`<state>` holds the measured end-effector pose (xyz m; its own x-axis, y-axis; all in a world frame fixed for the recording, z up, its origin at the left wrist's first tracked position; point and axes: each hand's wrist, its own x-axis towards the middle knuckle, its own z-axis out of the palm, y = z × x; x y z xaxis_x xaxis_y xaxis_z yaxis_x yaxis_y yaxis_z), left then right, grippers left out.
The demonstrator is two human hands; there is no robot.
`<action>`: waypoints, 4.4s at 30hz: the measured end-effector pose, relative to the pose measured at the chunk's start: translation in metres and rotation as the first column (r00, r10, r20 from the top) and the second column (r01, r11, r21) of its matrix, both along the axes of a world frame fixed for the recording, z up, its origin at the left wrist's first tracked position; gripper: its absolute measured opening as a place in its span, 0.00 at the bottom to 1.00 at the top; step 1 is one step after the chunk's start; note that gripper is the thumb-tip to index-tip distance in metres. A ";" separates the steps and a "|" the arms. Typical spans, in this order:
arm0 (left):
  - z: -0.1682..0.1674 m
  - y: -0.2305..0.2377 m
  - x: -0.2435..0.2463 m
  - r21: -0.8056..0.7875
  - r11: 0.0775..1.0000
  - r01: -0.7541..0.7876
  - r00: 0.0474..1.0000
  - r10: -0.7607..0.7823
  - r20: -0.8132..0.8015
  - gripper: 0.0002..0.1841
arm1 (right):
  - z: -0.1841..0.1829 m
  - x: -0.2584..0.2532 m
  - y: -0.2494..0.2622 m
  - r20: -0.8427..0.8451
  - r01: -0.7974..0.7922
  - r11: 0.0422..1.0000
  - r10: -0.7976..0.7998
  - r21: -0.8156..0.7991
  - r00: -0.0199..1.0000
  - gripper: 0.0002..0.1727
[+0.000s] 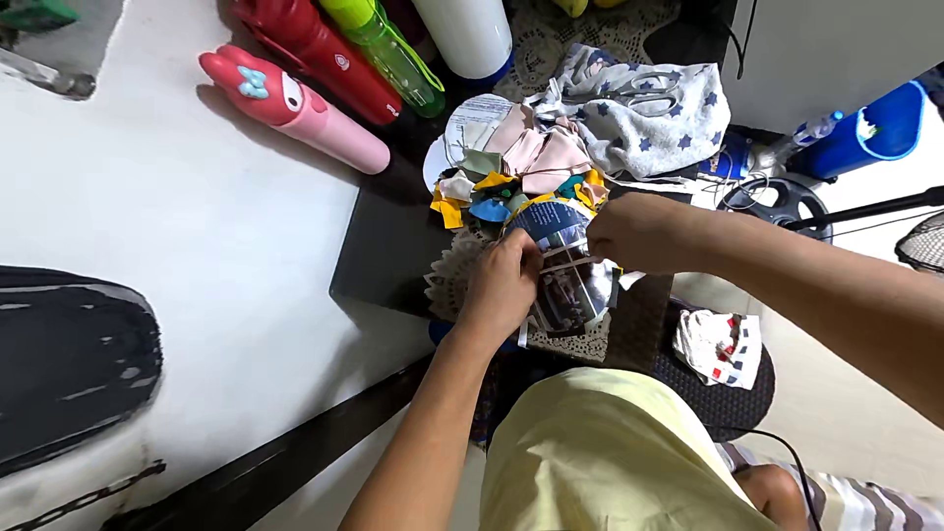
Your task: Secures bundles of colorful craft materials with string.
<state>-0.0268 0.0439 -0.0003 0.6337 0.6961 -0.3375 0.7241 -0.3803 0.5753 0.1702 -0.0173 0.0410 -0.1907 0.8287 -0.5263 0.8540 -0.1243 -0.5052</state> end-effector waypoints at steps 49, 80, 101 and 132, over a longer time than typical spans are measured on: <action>-0.027 -0.027 -0.002 0.574 0.784 0.236 0.965 -0.260 -0.042 0.14 | -0.062 -0.079 -0.024 -0.250 0.398 0.459 -0.349 0.794 0.903 0.12; 0.012 0.040 0.011 -0.565 0.815 -0.128 0.992 0.098 -0.083 0.08 | -0.095 -0.109 -0.034 -0.453 0.704 0.311 -0.587 0.639 0.671 0.06; 0.007 0.041 0.001 -0.557 0.829 -0.052 0.998 0.054 -0.012 0.09 | -0.087 -0.110 -0.035 -0.461 0.733 0.384 -0.590 0.561 0.663 0.07; 0.008 0.031 0.011 -0.415 0.908 -0.053 0.994 0.009 -0.107 0.09 | -0.057 -0.094 -0.038 -0.041 0.448 0.690 -0.520 0.568 0.853 0.10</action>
<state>-0.0159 0.0750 0.0077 0.5617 0.4968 -0.6616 0.7937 -0.0977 0.6005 0.0767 -0.0552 -0.0164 0.3492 0.9360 0.0456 0.8075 -0.2759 -0.5214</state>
